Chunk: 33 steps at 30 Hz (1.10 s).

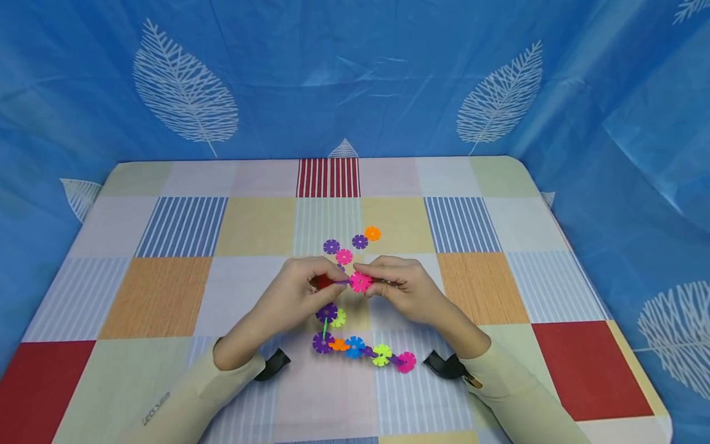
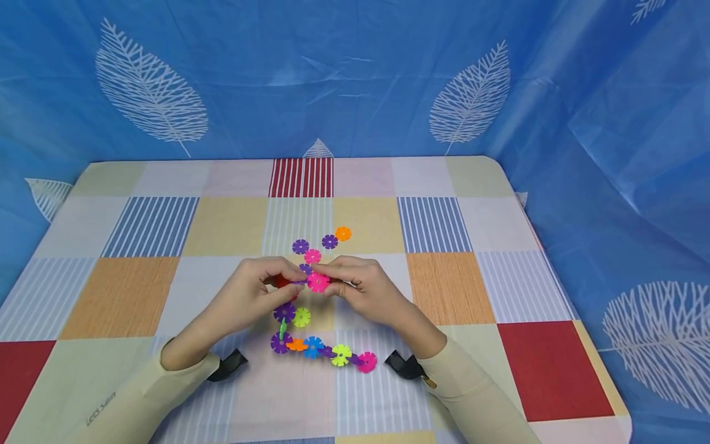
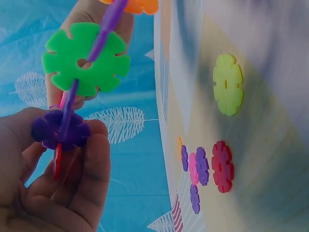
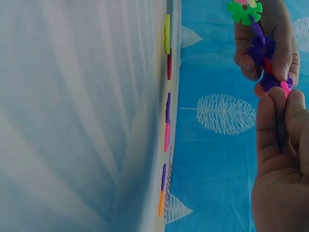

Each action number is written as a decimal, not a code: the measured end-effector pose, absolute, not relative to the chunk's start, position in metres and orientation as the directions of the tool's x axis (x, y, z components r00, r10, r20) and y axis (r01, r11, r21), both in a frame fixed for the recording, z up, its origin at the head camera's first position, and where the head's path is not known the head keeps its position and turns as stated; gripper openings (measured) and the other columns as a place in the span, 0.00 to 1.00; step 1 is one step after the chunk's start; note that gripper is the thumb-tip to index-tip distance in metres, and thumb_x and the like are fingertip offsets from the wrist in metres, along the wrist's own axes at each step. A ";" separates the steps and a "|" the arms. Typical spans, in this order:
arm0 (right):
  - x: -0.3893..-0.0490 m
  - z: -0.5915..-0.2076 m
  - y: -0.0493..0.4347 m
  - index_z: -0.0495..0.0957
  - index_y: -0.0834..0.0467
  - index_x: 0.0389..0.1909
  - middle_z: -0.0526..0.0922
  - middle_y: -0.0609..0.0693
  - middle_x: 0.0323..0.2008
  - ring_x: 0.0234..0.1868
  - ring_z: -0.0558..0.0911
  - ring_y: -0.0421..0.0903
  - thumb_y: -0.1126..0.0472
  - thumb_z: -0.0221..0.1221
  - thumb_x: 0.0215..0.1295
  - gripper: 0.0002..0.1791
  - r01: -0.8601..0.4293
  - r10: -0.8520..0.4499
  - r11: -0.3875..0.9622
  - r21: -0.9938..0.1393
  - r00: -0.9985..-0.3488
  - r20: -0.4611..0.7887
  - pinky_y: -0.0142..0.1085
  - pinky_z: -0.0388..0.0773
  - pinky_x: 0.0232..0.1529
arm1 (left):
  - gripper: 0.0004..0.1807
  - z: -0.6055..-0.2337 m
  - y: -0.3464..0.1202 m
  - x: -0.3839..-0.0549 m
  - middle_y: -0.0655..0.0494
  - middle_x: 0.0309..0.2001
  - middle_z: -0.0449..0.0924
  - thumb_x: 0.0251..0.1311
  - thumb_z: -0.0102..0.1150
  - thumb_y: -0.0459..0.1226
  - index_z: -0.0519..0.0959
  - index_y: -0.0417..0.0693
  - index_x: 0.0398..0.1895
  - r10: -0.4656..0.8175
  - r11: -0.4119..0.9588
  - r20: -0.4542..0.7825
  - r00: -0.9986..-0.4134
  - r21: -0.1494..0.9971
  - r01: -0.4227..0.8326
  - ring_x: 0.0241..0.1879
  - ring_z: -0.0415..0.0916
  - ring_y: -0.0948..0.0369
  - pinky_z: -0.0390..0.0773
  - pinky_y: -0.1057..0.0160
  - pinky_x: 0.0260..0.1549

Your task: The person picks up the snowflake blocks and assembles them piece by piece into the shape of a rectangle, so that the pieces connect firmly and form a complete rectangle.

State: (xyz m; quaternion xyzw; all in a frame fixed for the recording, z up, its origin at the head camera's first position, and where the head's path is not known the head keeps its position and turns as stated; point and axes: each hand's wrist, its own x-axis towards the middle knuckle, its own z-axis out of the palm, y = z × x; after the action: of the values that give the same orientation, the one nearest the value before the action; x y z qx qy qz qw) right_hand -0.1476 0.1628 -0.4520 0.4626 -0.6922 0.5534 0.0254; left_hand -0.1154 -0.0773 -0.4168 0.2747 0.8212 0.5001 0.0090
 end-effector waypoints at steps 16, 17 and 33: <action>-0.141 -0.451 0.157 0.82 0.67 0.50 0.85 0.53 0.35 0.31 0.81 0.42 0.82 0.64 0.49 0.24 -0.688 -0.576 -0.080 -0.721 -0.559 0.597 0.33 0.81 0.32 | 0.06 -0.418 -0.074 -0.112 0.61 0.36 0.84 0.56 0.67 0.27 0.87 0.43 0.36 0.475 0.296 0.314 -0.822 0.823 0.486 0.31 0.76 0.65 0.80 0.67 0.26; -0.142 -0.451 0.157 0.82 0.67 0.50 0.85 0.53 0.35 0.31 0.81 0.42 0.82 0.64 0.49 0.24 -0.687 -0.576 -0.078 -0.722 -0.560 0.595 0.33 0.80 0.31 | 0.06 -0.418 -0.073 -0.112 0.60 0.36 0.84 0.56 0.67 0.27 0.87 0.43 0.35 0.474 0.295 0.320 -0.820 0.820 0.491 0.31 0.76 0.65 0.80 0.67 0.26; -0.172 -0.445 0.180 0.75 0.59 0.62 0.84 0.52 0.43 0.40 0.81 0.39 0.64 0.64 0.62 0.26 -0.584 -0.684 0.369 -0.723 -0.697 0.214 0.37 0.80 0.43 | 0.09 -0.414 -0.073 -0.109 0.64 0.33 0.80 0.52 0.71 0.30 0.81 0.51 0.32 0.412 0.499 0.187 -0.892 0.772 0.393 0.29 0.74 0.65 0.79 0.69 0.26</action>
State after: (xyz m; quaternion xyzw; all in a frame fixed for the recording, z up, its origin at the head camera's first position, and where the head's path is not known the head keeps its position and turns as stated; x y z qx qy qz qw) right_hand -0.1722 0.1796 -0.4449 0.3844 -0.8251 0.4096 -0.0613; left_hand -0.1095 -0.0733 -0.4139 0.2326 0.8658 0.4430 0.0108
